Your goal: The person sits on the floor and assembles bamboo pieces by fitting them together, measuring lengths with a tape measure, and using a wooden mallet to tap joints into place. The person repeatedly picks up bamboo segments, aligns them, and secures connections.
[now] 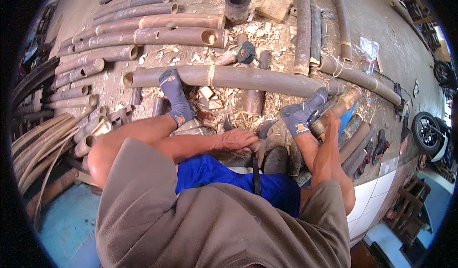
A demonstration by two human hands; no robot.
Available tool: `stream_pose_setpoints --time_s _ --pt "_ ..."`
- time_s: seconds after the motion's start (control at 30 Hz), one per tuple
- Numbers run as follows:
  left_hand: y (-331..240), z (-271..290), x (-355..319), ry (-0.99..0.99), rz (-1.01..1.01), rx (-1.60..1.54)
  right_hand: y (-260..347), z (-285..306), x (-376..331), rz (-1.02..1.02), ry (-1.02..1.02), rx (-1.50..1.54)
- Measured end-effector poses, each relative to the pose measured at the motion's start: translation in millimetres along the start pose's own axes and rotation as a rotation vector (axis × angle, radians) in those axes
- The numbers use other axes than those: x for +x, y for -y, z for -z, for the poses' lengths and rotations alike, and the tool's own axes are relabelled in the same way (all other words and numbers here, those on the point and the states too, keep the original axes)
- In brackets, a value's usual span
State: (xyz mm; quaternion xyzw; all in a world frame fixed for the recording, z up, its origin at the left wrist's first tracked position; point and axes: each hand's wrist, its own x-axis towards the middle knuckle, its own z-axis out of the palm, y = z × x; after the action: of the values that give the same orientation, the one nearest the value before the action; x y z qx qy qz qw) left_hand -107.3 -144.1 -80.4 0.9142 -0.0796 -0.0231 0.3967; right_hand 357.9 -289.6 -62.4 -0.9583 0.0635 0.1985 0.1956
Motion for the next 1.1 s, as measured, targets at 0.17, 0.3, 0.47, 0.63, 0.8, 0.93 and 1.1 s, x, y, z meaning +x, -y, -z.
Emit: stream_pose_setpoints --time_s 0.17,0.3,0.47,0.63,0.8,0.93,1.1 --pt "-18 60 44 -0.335 0.515 -0.445 0 14 -14 -0.195 0.210 0.921" --pt "21 144 93 -0.778 0.583 -0.798 14 43 -61 -0.187 0.380 1.251" --pt "50 244 104 -1.022 0.750 -1.412 5 47 -101 0.215 0.044 1.186" --pt "98 295 87 -1.383 0.431 -1.542 96 84 -225 0.445 -0.073 1.316" --pt "156 367 105 -1.604 0.325 -0.969 95 126 -277 0.505 0.111 1.205" --pt "182 401 126 -1.656 0.280 -1.014 78 124 -299 0.546 0.112 1.039" --pt "223 399 121 -1.759 0.375 -0.935 111 138 -338 0.344 0.259 0.858"
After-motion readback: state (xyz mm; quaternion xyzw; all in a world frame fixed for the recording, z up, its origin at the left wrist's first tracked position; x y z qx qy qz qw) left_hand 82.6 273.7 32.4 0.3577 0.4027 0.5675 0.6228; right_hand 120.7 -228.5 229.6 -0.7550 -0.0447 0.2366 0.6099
